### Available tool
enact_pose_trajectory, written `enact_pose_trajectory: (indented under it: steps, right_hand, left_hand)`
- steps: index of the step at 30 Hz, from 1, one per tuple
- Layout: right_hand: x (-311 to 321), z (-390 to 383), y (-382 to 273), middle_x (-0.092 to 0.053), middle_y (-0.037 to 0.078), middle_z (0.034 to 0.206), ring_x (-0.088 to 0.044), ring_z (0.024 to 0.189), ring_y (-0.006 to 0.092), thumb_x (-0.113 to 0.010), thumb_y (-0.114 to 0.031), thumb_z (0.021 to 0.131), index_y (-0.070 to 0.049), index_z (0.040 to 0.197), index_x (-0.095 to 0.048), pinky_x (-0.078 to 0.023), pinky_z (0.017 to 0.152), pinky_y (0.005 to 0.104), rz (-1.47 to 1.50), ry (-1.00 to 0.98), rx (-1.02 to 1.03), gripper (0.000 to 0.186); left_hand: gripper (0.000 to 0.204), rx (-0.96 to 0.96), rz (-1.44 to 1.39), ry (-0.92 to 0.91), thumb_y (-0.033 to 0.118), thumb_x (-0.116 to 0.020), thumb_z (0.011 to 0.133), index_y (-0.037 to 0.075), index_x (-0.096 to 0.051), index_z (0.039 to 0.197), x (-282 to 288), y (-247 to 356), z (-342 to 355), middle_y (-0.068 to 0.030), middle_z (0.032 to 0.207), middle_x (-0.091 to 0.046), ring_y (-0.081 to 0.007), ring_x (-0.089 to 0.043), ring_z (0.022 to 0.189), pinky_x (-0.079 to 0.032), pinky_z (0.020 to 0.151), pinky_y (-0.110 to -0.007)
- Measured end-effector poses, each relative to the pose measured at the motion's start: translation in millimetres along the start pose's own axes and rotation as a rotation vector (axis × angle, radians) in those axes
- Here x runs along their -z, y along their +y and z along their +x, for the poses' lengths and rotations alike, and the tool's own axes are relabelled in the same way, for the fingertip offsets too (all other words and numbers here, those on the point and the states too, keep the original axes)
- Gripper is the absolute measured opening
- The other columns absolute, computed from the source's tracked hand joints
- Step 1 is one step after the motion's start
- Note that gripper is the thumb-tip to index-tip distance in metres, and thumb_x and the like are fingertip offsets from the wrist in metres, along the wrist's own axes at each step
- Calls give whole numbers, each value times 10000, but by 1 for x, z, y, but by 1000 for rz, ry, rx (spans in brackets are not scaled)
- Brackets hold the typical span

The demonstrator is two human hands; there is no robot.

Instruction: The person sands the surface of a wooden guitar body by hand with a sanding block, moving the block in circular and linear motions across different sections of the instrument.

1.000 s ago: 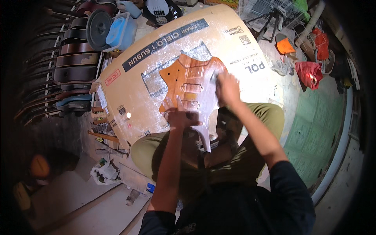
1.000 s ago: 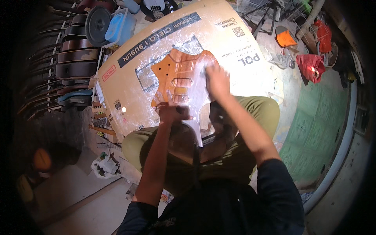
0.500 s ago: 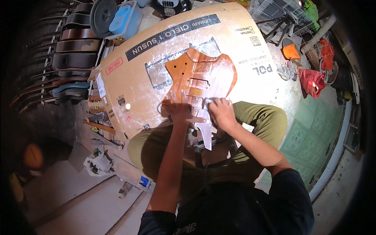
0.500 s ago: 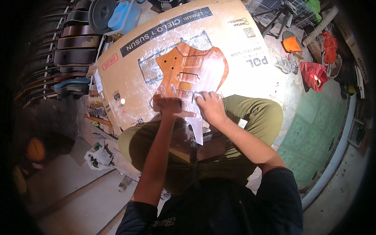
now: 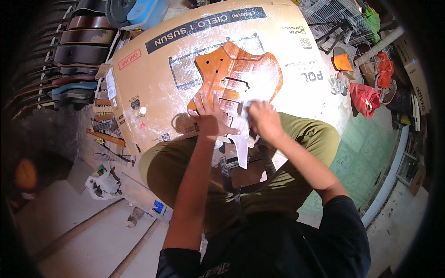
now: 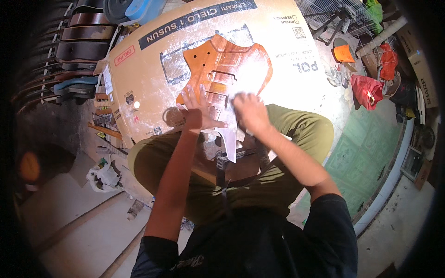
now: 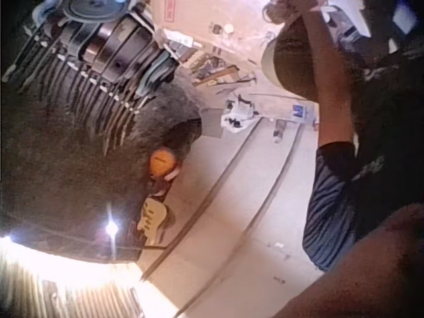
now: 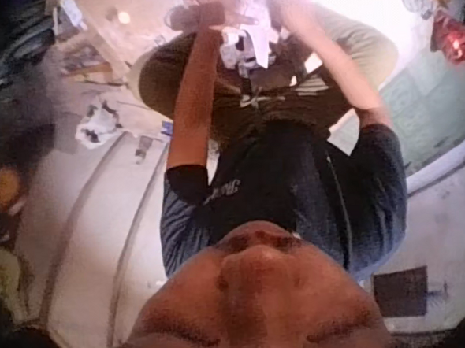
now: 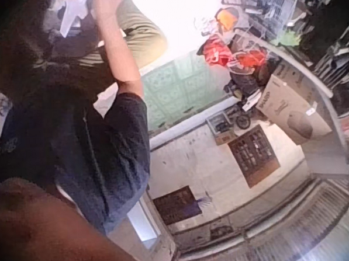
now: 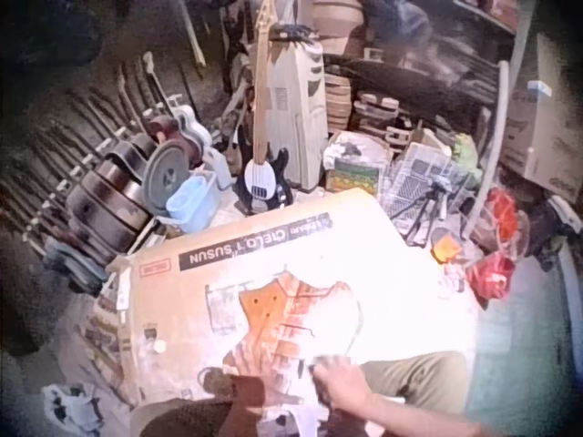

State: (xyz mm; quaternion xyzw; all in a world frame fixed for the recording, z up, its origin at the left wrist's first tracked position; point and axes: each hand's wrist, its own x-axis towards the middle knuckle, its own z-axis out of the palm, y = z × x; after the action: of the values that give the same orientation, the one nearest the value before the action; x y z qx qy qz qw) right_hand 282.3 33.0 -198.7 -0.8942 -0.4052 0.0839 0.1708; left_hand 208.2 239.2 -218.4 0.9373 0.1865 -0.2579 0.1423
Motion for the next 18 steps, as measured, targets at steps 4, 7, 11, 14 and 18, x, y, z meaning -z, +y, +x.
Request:
enact_pose_trajectory:
  steps: [4, 7, 11, 14, 18]
  right_hand:
    - [29, 70, 78, -616, 200, 922, -604, 894, 432, -590, -103, 906, -45, 992, -553, -480, 743, 557, -14, 399, -261, 111]
    - [10, 49, 66, -634, 187, 1007, -592, 952, 430, -615, -112, 900, -55, 1014, -558, -476, 798, 555, 59, 135, -418, 139]
    - [0, -4, -6, -614, 188, 1056, -578, 986, 429, -640, -96, 856, -46, 995, -546, -466, 837, 552, -15, 161, 72, 175]
    - [9, 39, 60, -584, 197, 1006, -562, 958, 444, -649, -86, 851, -46, 1035, -548, -468, 810, 547, 155, 8, -323, 213]
    - [26, 88, 89, -635, 216, 1087, -582, 990, 449, -653, -125, 893, -30, 1082, -578, -481, 823, 535, -94, 310, -342, 223]
  left_hand:
    - [1356, -3, -189, 141, 727, -861, 562, 43, -288, 1584, 28, 6, 14, -341, 1632, -175, -513, -128, 1520, -102, 1166, -735]
    - [1210, 87, -345, 245, 664, -858, 620, 30, -366, 1525, 21, -4, 36, -293, 1578, -318, -448, -290, 1463, -128, 1210, -626]
    - [1325, 104, -273, 277, 638, -880, 593, 30, -257, 1592, 19, -15, 39, -288, 1579, -313, -441, -276, 1468, -158, 1192, -607]
    - [1365, 89, -238, 233, 638, -873, 597, 40, -191, 1617, 21, -7, 37, -270, 1590, -300, -446, -255, 1465, -178, 1170, -594]
    - [1294, 84, -217, 274, 587, -915, 605, 62, -262, 1591, 22, -4, 42, -206, 1556, -357, -403, -308, 1413, -189, 1144, -594]
